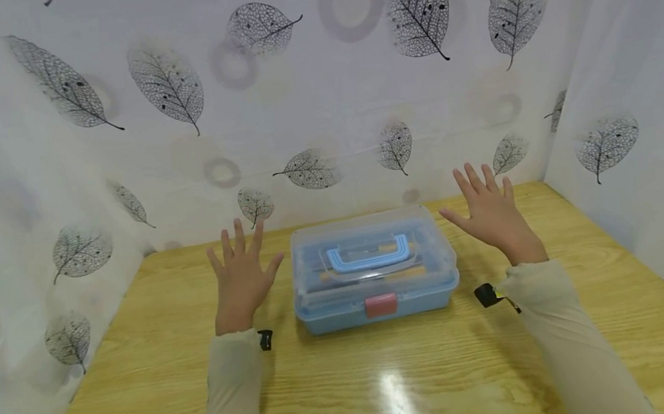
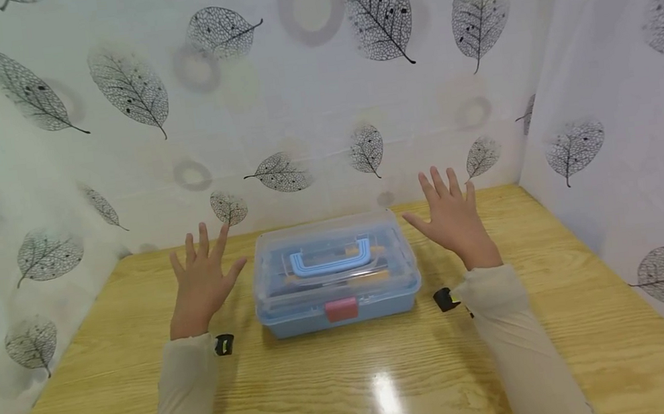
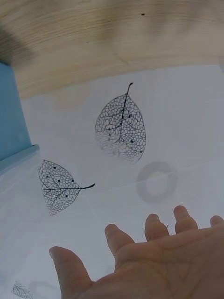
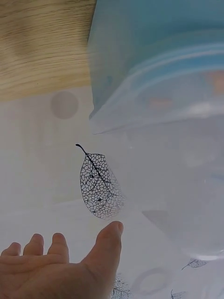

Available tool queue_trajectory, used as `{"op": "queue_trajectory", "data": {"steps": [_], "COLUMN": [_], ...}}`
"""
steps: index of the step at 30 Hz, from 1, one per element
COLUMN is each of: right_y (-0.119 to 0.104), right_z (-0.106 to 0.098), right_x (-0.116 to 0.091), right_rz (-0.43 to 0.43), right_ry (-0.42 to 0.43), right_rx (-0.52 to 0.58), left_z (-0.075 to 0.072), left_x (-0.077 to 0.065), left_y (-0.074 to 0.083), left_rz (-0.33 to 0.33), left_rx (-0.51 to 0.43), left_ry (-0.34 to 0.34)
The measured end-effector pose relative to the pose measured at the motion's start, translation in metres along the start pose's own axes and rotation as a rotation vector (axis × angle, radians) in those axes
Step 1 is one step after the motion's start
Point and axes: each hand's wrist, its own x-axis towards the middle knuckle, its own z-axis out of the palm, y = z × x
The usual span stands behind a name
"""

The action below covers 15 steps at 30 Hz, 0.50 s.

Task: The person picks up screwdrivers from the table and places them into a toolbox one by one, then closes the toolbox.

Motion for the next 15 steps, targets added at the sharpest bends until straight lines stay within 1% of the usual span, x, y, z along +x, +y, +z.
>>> {"op": "queue_trajectory", "data": {"steps": [7,12,15], "right_y": [0.0034,0.0043,0.0046], "right_z": [-0.0005,-0.0008,-0.0005], "right_x": [0.0004,-0.0004,-0.0006], "right_rz": [0.001,-0.002,-0.002], "right_ry": [0.001,0.008,0.004], "right_rx": [0.008,0.016,0.018], "left_z": [0.0000,0.0001,-0.0001], "left_x": [0.0000,-0.0002,-0.0001], "left_y": [-0.0048,-0.0054,-0.0051], "left_rz": [0.003,0.014,0.016], "left_rx": [-0.013,-0.038,-0.036], "left_ry": [0.015,0.026,0.021]}}
